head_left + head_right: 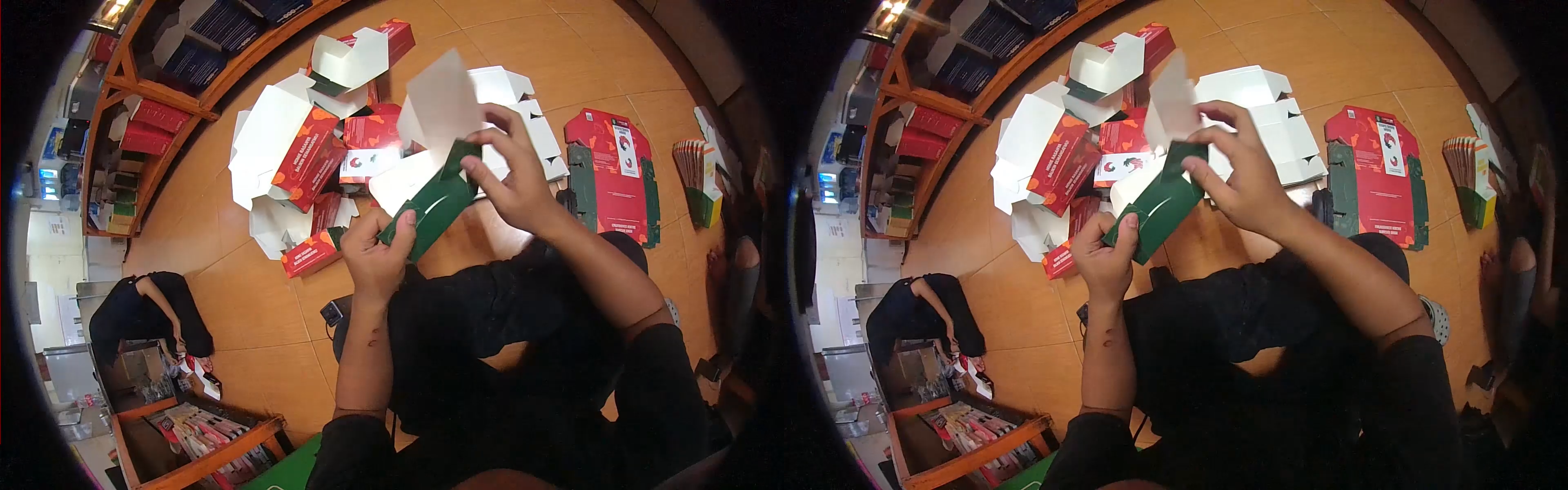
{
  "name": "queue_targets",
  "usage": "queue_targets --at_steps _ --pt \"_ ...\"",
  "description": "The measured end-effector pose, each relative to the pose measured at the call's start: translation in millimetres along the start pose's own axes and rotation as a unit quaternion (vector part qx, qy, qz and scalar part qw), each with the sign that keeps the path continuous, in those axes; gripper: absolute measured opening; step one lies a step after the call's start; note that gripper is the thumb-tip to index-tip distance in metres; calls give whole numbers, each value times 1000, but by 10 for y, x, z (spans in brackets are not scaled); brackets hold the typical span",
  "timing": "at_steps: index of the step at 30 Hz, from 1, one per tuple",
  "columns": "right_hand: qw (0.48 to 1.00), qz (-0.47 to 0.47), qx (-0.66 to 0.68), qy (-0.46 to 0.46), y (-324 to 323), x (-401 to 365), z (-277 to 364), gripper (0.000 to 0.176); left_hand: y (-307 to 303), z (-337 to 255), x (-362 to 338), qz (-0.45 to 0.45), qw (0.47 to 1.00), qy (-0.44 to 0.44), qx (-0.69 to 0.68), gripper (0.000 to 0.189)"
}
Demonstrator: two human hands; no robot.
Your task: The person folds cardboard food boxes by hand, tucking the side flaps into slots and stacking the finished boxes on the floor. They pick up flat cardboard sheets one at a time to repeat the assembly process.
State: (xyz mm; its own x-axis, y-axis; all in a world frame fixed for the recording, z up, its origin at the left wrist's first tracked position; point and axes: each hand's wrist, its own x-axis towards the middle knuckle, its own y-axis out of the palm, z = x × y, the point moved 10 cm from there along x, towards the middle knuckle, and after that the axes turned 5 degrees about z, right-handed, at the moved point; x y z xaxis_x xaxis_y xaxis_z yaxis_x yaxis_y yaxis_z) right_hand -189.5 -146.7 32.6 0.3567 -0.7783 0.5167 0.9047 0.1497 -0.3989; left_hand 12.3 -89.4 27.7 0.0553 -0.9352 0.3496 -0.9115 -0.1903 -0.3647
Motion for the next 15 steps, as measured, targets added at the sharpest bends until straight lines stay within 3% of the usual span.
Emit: queue_targets --at_steps 2,4,6,10,11,15 --pt "991 -115 -58 40 -142 -89 -39 24 18 32 -9 4 1000 -16 -9 34" --pt "994 -100 -42 24 -88 -70 73 24 60 7 -16 25 999 5 43 32" --pt "1000 -5 21 -7 102 -36 174 24 83 1 -32 26 998 27 40 32" --pt "996 53 77 6 152 -10 72 20 149 -164 -59 45 994 86 60 29" --pt "987 56 144 36 174 -24 22 16 166 -168 -65 46 993 87 59 29" --pt "990 124 18 -68 294 -79 120 10 175 -238 -89 20 989 122 79 28"
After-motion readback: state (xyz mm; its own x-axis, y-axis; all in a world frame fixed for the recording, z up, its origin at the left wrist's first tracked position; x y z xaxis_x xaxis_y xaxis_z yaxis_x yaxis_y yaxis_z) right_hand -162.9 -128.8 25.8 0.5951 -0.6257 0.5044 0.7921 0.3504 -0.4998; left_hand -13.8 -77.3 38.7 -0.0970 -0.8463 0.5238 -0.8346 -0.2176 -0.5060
